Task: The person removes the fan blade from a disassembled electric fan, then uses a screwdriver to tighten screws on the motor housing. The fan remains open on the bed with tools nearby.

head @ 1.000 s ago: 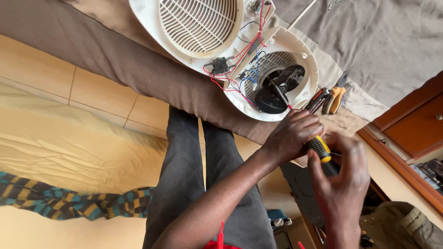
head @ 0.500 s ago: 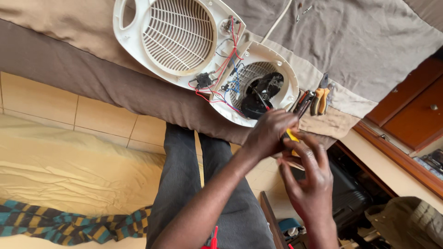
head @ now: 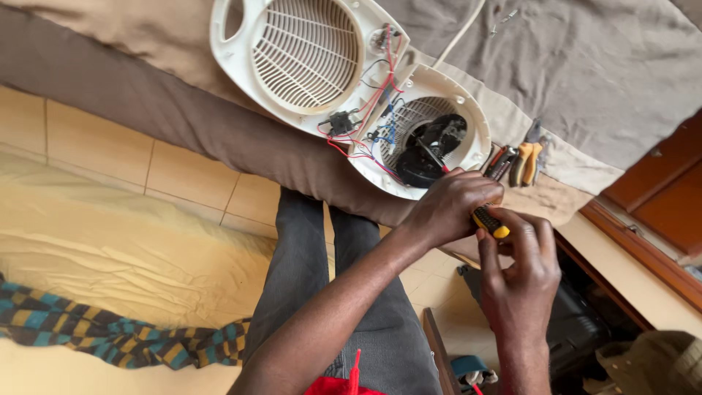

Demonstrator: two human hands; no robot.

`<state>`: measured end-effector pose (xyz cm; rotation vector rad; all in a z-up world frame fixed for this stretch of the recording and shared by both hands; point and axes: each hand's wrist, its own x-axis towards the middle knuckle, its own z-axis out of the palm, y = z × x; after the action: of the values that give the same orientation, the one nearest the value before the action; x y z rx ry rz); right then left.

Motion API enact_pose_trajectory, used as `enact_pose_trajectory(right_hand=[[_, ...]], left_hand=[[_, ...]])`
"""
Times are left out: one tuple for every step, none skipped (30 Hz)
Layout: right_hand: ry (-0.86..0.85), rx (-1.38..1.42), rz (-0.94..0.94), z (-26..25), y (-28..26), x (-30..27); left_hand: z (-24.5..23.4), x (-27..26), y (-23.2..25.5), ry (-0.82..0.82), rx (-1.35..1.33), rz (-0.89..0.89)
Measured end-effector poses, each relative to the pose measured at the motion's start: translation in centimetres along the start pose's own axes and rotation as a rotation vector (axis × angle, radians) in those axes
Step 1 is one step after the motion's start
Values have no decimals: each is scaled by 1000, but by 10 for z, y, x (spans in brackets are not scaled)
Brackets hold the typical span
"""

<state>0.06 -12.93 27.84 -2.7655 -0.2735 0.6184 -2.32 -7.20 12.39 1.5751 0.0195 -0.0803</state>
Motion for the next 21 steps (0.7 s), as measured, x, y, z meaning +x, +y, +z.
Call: enact_pose_trajectory(right_hand=[[-24,-17,132,0,-1,1],[-38,-41,270,2,-1,5],[-53,-64,409,4,0,9],[-85,-162,456,6,2,10],[-117,-260,502,7,4,11],[-153,-355,539,8,5,10],[-128,-355,348,7,6,8],[-85,-361,164,4,7,6],[-43,-364,-20,1,9,4],[-13,-300,-106,-2,10,0],[18,-235,-192,-5,11,-4],[45,-167,-279,-6,12,-7],[19,-123,-164,-5,14,-9],[2,-83,-46,-2,15,-8],[-16,-41,71,1,17,-6],[-16,-78,162,5,19,-2],[-16,-115,252,9,20,1],[-19,-156,344,10,20,2],[-38,-223,327,10,20,2],[-53,-290,307,9,18,3],[-68,-358,288,7,17,2]], left_hand=[[-1,-3,2,87,4,28],[1,-7,5,166,0,67],[3,-11,6,245,-5,106],[7,-14,6,253,-19,106],[11,-18,5,261,-32,106],[14,-21,4,273,-38,102],[16,-21,1,199,-18,78],[18,-14,-4,120,-8,71],[19,-7,-9,41,2,64],[19,-3,-12,-4,-6,52],[18,0,-13,-48,-15,41],[16,-1,-12,-91,-23,26],[14,-4,-9,6,-19,34],[12,-7,-4,98,-17,53],[11,-10,1,189,-15,71],[10,-14,6,252,-5,101],[10,-18,10,315,5,130],[11,-20,13,378,11,157],[13,-20,13,344,-5,138],[13,-16,9,311,-21,123],[14,-12,6,278,-37,107]])
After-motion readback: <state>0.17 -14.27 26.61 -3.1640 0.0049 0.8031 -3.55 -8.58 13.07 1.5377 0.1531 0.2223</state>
